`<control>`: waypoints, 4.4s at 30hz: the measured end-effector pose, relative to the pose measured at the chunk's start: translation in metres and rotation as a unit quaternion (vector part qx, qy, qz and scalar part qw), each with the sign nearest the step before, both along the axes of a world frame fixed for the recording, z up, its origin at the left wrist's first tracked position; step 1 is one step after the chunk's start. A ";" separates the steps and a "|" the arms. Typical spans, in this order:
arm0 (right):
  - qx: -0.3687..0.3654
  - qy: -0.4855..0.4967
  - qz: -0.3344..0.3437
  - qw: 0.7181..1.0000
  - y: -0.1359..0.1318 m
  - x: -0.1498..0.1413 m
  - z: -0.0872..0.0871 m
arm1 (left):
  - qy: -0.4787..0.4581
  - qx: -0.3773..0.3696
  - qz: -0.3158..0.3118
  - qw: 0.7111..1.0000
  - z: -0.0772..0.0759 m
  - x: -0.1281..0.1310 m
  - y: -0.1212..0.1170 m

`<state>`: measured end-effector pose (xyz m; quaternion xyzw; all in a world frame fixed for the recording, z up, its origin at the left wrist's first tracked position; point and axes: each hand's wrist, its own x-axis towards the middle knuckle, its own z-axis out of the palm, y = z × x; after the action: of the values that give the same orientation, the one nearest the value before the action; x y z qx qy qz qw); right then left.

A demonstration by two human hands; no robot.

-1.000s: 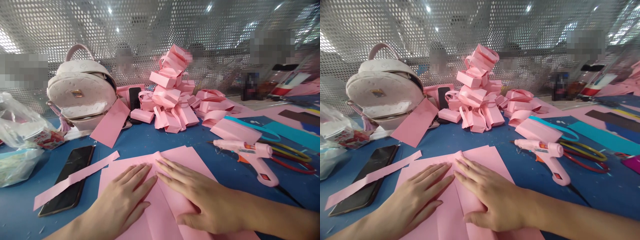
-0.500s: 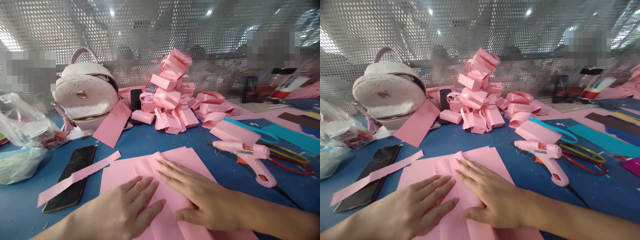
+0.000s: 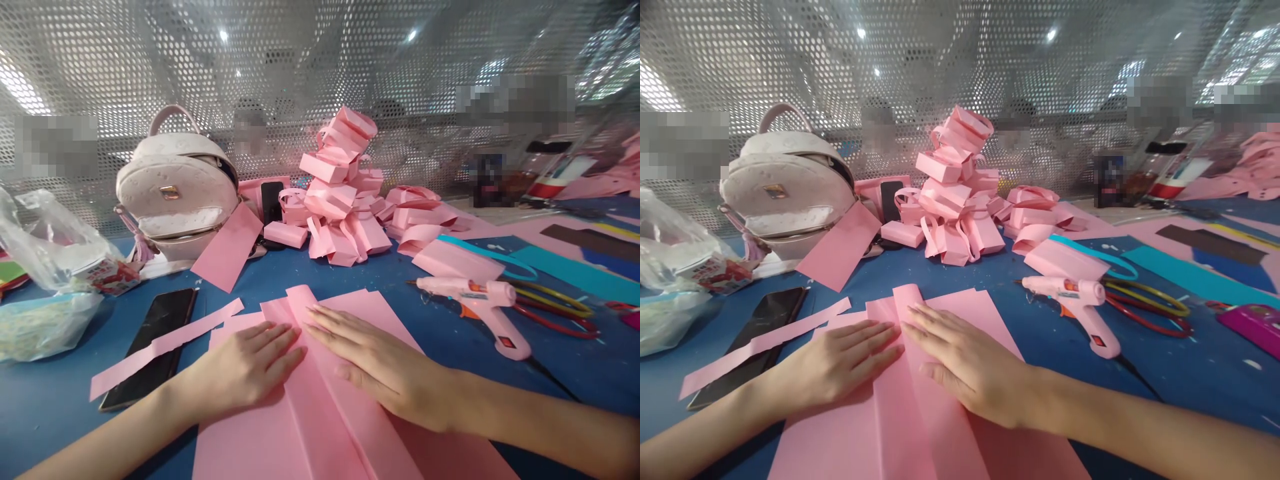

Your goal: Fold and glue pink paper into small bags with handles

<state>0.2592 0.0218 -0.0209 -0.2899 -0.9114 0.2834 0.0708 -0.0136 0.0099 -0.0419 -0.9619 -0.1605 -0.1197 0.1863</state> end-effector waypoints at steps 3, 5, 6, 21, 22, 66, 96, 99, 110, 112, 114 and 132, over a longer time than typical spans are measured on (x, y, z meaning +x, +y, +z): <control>0.003 -0.009 0.007 1.000 0.003 0.000 -0.002 | 0.005 0.000 0.023 1.000 0.000 -0.006 0.005; 0.003 -0.020 0.012 1.000 0.005 0.000 -0.003 | 0.010 -0.031 0.041 0.999 0.001 -0.006 0.006; 0.003 -0.025 0.015 1.000 0.006 0.000 -0.004 | 0.007 -0.058 0.052 0.997 0.002 -0.006 0.005; 0.037 -0.001 0.035 0.999 0.011 0.002 -0.021 | -0.174 -0.136 0.107 0.969 -0.006 0.015 -0.018; 0.038 -0.002 0.036 0.999 0.012 0.002 -0.022 | -0.160 -0.138 0.110 0.971 -0.006 0.015 -0.018; 0.055 -0.020 0.030 0.998 0.010 0.001 -0.019 | -0.117 0.000 0.035 0.993 -0.043 0.024 -0.033; 0.063 0.045 0.074 0.994 -0.009 0.011 -0.023 | -0.060 -0.030 -0.004 0.998 -0.035 0.034 -0.052; 0.075 0.038 0.077 0.993 -0.010 0.009 -0.026 | -0.019 -0.042 -0.008 0.999 -0.021 0.035 -0.053; 0.095 0.042 0.069 0.992 -0.012 0.010 -0.031 | 0.001 -0.079 -0.011 0.997 -0.013 0.032 -0.052; 0.096 0.042 0.069 0.992 -0.012 0.010 -0.032 | 0.000 -0.078 -0.009 0.997 -0.017 0.032 -0.053; 0.095 0.042 0.069 0.992 -0.012 0.010 -0.032 | 0.012 -0.073 -0.016 0.997 -0.019 0.034 -0.055; -0.005 -0.026 0.107 0.994 -0.009 0.021 -0.012 | -0.050 -0.082 0.000 0.995 -0.028 0.044 -0.068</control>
<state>0.2802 0.0131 -0.0329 -0.1984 -0.9372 0.2864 0.0154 0.0300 -0.0584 -0.0702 -0.9666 -0.1793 -0.1540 0.0989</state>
